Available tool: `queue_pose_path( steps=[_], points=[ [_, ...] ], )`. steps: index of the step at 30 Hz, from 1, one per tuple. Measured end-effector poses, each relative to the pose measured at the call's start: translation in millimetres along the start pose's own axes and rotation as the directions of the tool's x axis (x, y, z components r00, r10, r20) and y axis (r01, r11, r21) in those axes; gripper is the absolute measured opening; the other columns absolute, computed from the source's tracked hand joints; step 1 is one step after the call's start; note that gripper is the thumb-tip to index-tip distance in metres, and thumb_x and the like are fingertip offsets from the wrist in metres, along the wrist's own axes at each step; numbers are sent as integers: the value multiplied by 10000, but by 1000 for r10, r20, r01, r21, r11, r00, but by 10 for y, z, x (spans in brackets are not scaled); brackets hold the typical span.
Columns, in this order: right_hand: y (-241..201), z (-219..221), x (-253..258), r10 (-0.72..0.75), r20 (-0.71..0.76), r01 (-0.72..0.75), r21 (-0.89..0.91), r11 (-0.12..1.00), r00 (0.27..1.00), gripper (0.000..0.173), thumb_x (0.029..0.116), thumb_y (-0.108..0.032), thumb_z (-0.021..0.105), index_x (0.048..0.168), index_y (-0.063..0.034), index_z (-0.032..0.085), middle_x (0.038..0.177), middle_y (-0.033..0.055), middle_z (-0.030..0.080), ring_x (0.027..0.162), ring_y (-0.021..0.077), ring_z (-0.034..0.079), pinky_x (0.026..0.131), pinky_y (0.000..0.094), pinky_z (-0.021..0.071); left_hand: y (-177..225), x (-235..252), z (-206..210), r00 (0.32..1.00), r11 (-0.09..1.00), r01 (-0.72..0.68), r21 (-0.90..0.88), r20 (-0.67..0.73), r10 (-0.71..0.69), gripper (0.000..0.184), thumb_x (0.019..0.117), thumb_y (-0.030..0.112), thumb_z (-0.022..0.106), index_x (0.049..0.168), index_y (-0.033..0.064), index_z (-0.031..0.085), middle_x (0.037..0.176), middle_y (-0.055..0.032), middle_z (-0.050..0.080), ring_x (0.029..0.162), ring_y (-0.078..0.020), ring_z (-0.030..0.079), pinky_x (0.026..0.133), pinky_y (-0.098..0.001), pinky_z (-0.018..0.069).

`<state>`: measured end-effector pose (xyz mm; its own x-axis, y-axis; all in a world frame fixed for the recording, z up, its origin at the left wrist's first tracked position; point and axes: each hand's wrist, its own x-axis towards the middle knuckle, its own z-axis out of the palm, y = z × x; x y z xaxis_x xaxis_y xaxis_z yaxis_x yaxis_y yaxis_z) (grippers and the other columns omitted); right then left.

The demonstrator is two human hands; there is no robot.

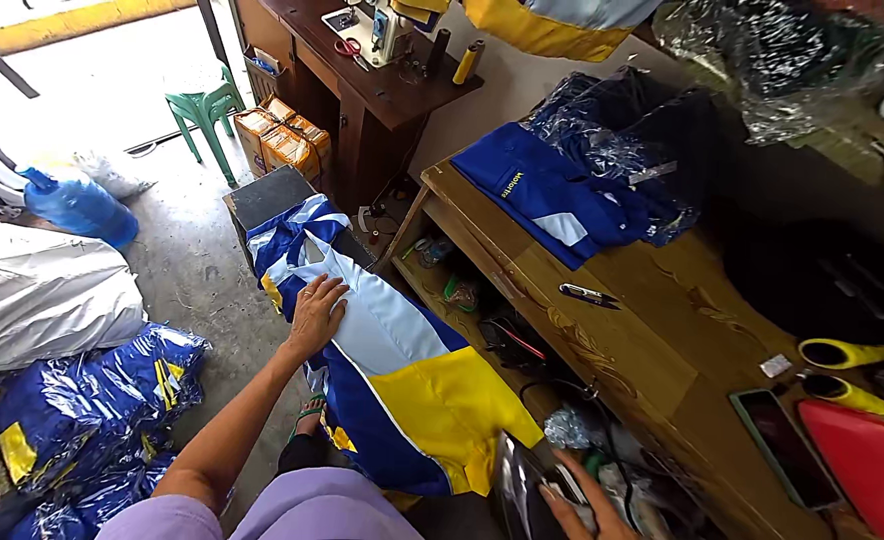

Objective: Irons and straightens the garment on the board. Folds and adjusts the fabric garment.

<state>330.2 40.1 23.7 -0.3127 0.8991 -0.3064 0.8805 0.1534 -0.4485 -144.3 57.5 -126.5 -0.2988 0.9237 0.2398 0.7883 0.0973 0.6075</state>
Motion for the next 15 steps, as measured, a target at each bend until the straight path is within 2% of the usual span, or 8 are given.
queue_pose_path(
  steps=[2, 4, 7, 9, 11, 12, 14, 15],
  points=[
    [-419, -4, 417, -157, 9, 158, -37, 987, 987, 601, 1026, -492, 522, 1503, -126, 523, 1212, 207, 714, 1014, 401, 720, 857, 649, 534, -67, 81, 19, 999, 1000, -4, -1, 38, 4, 410, 1075, 328, 407, 1335, 176, 686, 1442, -48, 625, 1453, -320, 450, 1195, -563, 309],
    [-858, 116, 935, -277, 38, 278, -43, 960, 960, 617, 1015, -583, 453, 1491, -202, 544, 1190, 140, 732, 1000, 328, 731, 838, 594, 557, -147, 120, 60, 997, 1000, -6, -6, 76, 6, 427, 1084, 340, 379, 1353, 191, 676, 1455, -23, 617, 1472, -308, 427, 1204, -570, 281],
    [-1571, 335, 1698, -356, 200, 367, -20, 930, 913, 583, 1046, -554, 426, 1518, -219, 497, 1245, 141, 703, 1092, 316, 700, 932, 569, 531, -246, 185, 71, 985, 1000, 24, -11, 173, -21, 477, 1102, 389, 310, 1399, 228, 646, 1495, 10, 586, 1507, -299, 376, 1230, -575, 218],
    [-1949, 502, 2115, -362, 248, 381, -32, 924, 899, 574, 1055, -533, 429, 1517, -198, 488, 1210, 172, 701, 1091, 337, 691, 948, 569, 520, -325, 249, 26, 968, 999, 45, 9, 246, -46, 510, 1108, 428, 265, 1442, 254, 609, 1545, 23, 535, 1541, -309, 311, 1242, -604, 160],
    [-2185, 592, 2403, -356, 236, 375, -44, 926, 904, 582, 1042, -522, 488, 1515, -183, 494, 1195, 194, 701, 1095, 358, 684, 962, 576, 509, -452, 320, -32, 944, 998, 60, 21, 325, -63, 525, 1109, 454, 232, 1491, 296, 556, 1599, 58, 464, 1576, -299, 220, 1241, -645, 93],
    [-2252, 619, 2500, -368, 241, 390, -50, 919, 898, 600, 1019, -509, 562, 1514, -178, 496, 1190, 206, 699, 1093, 371, 681, 966, 583, 505, -528, 347, -48, 934, 999, 53, 10, 352, -54, 526, 1108, 460, 224, 1502, 314, 540, 1613, 77, 441, 1585, -287, 191, 1238, -654, 76],
    [-2334, 669, 2576, -430, 321, 482, -105, 870, 844, 613, 955, -428, 689, 1504, -224, 509, 1147, 206, 711, 1045, 392, 690, 924, 603, 519, -646, 409, -96, 920, 995, 60, -74, 390, -26, 522, 1111, 452, 229, 1489, 309, 559, 1610, 85, 443, 1589, -269, 175, 1245, -637, 71],
    [-2387, 678, 2544, -453, 395, 543, -149, 827, 799, 609, 941, -377, 697, 1510, -281, 504, 1133, 206, 717, 1024, 412, 694, 893, 627, 522, -686, 460, -137, 912, 986, 86, -146, 409, -19, 524, 1114, 437, 230, 1474, 287, 580, 1600, 77, 458, 1589, -266, 176, 1249, -627, 73]
  ],
)
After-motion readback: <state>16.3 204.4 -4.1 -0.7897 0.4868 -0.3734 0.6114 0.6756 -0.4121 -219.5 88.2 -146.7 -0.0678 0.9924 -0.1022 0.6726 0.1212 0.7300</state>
